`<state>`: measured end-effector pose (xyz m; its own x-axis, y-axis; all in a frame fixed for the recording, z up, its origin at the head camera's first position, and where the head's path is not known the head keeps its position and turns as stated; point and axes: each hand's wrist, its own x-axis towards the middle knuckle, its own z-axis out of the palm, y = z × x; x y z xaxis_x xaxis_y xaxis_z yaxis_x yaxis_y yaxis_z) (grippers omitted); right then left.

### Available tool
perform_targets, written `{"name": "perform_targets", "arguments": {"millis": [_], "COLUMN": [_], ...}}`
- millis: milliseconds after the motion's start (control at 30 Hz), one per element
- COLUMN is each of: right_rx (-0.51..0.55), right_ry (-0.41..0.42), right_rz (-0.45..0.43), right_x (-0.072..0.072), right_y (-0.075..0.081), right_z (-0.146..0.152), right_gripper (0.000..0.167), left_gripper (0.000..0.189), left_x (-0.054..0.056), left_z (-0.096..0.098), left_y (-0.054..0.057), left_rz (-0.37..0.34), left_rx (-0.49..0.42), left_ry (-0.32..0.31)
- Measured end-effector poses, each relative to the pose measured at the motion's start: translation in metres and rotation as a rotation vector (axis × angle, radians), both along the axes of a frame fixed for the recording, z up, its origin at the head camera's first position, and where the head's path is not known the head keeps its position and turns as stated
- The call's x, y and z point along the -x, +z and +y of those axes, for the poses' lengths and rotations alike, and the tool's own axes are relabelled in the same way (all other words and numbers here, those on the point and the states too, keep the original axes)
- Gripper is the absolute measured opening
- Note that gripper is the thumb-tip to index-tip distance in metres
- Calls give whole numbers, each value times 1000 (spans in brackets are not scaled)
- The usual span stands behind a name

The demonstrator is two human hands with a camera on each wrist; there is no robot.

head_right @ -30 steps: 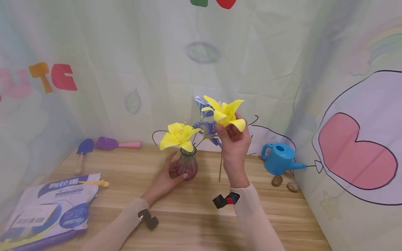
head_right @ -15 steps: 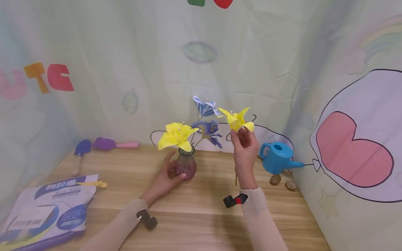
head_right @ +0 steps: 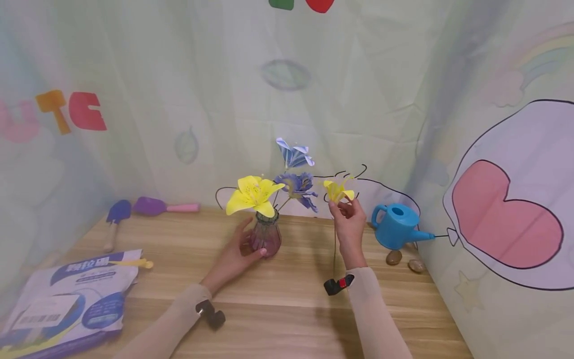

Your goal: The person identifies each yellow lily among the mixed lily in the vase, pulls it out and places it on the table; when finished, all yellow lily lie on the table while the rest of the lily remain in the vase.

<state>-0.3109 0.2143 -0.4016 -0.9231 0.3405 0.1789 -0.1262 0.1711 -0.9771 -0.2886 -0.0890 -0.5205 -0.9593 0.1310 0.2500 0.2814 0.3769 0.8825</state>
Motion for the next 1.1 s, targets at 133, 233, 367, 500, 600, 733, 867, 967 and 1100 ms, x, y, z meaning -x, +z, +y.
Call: {"name": "perform_targets", "arguments": {"millis": [133,233,367,500,600,733,867,967,1100], "right_rx": [-18,-43,-118,-195,-224,-261,-318,-350,-364], "right_ry": [-11,-30,-45,-37,-26,-22,-25,-17,-16], "right_rz": [-28,-51,-57,-38,-50,-62,-49,-64,-80], "right_x": [10,16,22,27,30,36,43,48,51], "right_y": [-16,-26,-40,-53,-62,-73,-83,-90,-94], "right_z": [4,5,6,5,2,-3,-7,-7,-8], "right_gripper": [53,52,53,49,47,47,50,54,64], "left_gripper": [92,87,87,86,86,87,87,87,87], "left_x": [-1,-1,0,-1,-1,-2,-3,-3,-1], "left_z": [0,0,0,0,1,1,2,2,1], "left_y": [2,2,2,1,-1,-1,-1,-1,-1], "left_rz": [-12,-25,-29,-18,-15,-23,-26,-22,-28], "left_rx": [14,16,19,25,27,23,15,7,13], "left_ry": [-3,-10,-9,-10,-13,-9,-9,-12,-11]}}
